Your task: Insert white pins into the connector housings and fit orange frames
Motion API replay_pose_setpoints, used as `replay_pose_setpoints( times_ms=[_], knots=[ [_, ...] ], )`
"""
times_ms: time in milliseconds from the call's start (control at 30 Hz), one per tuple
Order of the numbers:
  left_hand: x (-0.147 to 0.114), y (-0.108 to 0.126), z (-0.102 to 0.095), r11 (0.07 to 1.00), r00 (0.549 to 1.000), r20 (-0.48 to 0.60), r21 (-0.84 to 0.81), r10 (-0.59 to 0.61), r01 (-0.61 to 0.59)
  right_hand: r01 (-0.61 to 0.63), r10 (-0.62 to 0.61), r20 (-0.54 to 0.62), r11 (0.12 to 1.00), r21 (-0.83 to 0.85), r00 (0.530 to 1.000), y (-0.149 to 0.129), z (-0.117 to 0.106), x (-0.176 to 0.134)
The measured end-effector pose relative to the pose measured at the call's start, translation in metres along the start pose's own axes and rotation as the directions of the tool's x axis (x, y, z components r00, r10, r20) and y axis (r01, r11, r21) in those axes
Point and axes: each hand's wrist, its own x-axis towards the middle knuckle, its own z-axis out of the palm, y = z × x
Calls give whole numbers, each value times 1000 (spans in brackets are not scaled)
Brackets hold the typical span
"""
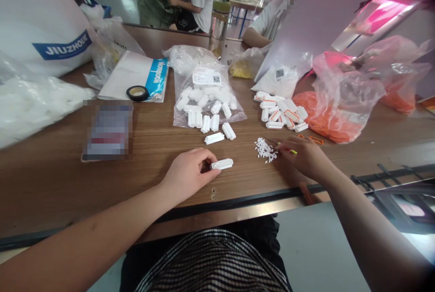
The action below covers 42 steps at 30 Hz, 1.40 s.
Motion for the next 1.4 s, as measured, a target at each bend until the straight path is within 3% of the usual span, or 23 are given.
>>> replay_pose_setpoints(
  times_ms=[200,333,500,600,700,800,867,933,1400],
  knots=[
    [0,0,0,1000,1000,-4,3,6,-6,-204,204,-7,978,30,979,-5,1,-6],
    [-1,1,-1,1000,1000,-1,5,5,-5,-262,262,-6,965,-8,965,-9,5,-6],
    [-2,0,-1,1000,1000,4,-19,-9,9,-446,445,29,892,76,895,-10,5,-1],
    [-2,0,-1,999,1000,-1,-34,6,-6,-474,475,34,864,170,879,-23,-1,4],
    [-2,0,-1,999,1000,-7,-38,16,-16,-343,363,1,880,329,932,-61,-7,13],
    [-2,0,-1,999,1000,-8,-36,6,-7,-41,70,-39,865,500,997,-109,-4,24],
    [-2,0,-1,999,1000,-15,-43,6,-6,131,-117,-61,834,536,991,-135,2,32],
    [-2,0,0,998,1000,-24,-55,14,-15,198,-207,-43,822,534,977,-149,9,39],
    [-2,-1,0,996,1000,-25,-82,17,-19,292,-289,-66,877,382,955,-152,15,39]
  ],
)
